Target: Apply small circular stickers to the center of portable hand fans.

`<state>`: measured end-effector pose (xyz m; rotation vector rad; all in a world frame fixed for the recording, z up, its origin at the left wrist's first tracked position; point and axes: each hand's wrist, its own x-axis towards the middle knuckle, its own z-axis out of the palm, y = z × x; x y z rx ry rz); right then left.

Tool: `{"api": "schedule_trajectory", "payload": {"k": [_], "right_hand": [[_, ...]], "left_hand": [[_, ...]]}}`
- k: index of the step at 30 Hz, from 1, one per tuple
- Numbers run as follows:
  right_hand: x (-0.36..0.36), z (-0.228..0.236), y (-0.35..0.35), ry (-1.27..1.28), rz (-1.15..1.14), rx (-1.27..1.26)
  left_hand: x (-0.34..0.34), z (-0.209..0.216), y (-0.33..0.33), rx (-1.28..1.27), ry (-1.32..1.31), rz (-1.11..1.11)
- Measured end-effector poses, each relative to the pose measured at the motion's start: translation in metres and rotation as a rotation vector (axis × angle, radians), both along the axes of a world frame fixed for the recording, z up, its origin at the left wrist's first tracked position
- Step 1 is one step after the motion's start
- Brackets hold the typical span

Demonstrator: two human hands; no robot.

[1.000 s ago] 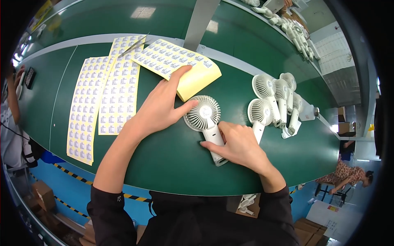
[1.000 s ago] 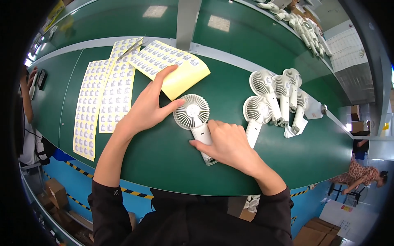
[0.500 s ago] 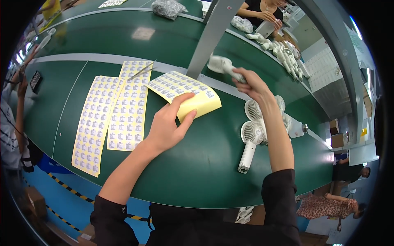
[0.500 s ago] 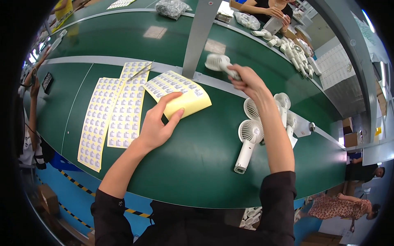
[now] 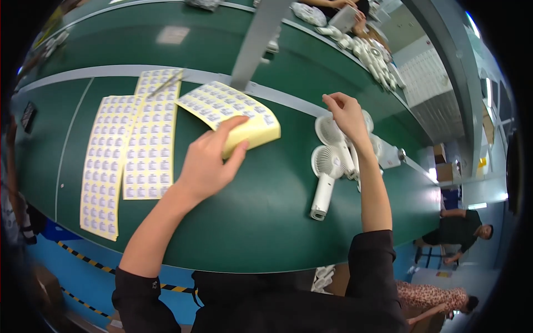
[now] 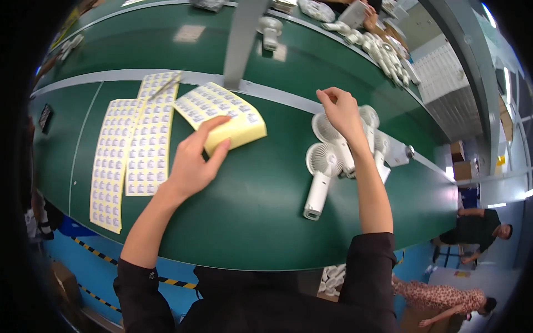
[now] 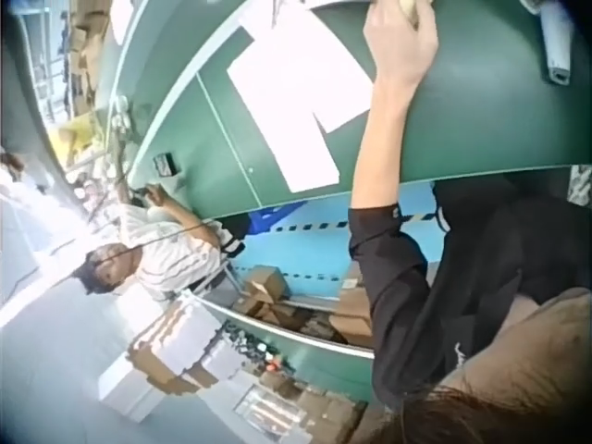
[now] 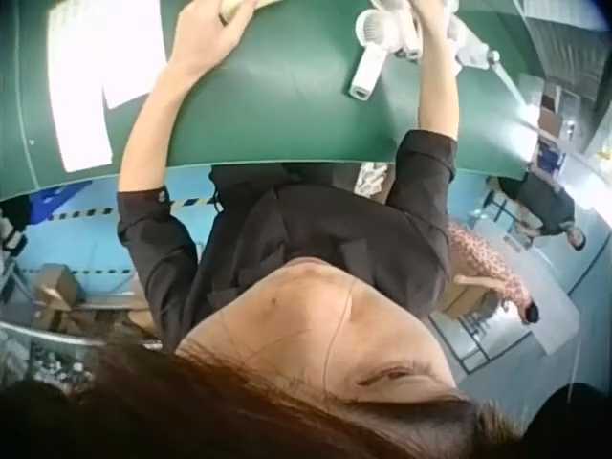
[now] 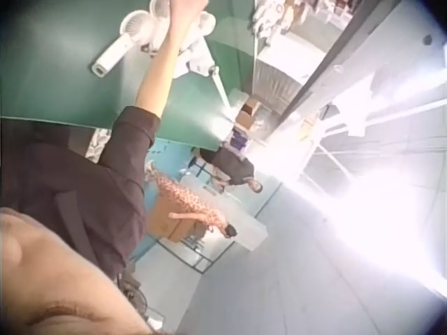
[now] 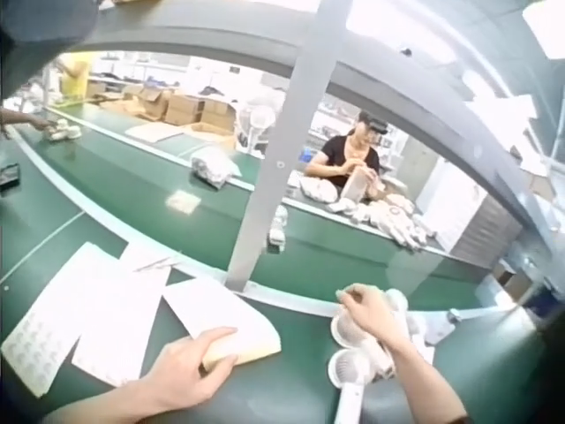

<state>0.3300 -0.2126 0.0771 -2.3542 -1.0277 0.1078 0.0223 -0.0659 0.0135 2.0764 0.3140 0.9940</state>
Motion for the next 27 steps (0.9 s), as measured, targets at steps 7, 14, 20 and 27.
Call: {"api": "schedule_trajectory", "payload": {"k": [7, 14, 20, 27], "right_hand": [[-0.002, 0.005, -0.085, -0.126, -0.092, -0.319], [0.0, -0.011, -0.111, -0.045, 0.045, -0.377], [-0.017, 0.002, -0.113, 0.305, -0.169, -0.024], [-0.086, -0.004, -0.086, 0.753, -0.004, 0.548]], "left_hand": [[0.0, 0.004, -0.006, 0.034, 0.032, -0.055], [0.0, 0.005, -0.008, 0.023, 0.049, -0.079], [0.0, 0.004, -0.008, 0.012, 0.067, -0.079], [0.001, 0.003, -0.007, 0.06, 0.058, -0.077]]}}
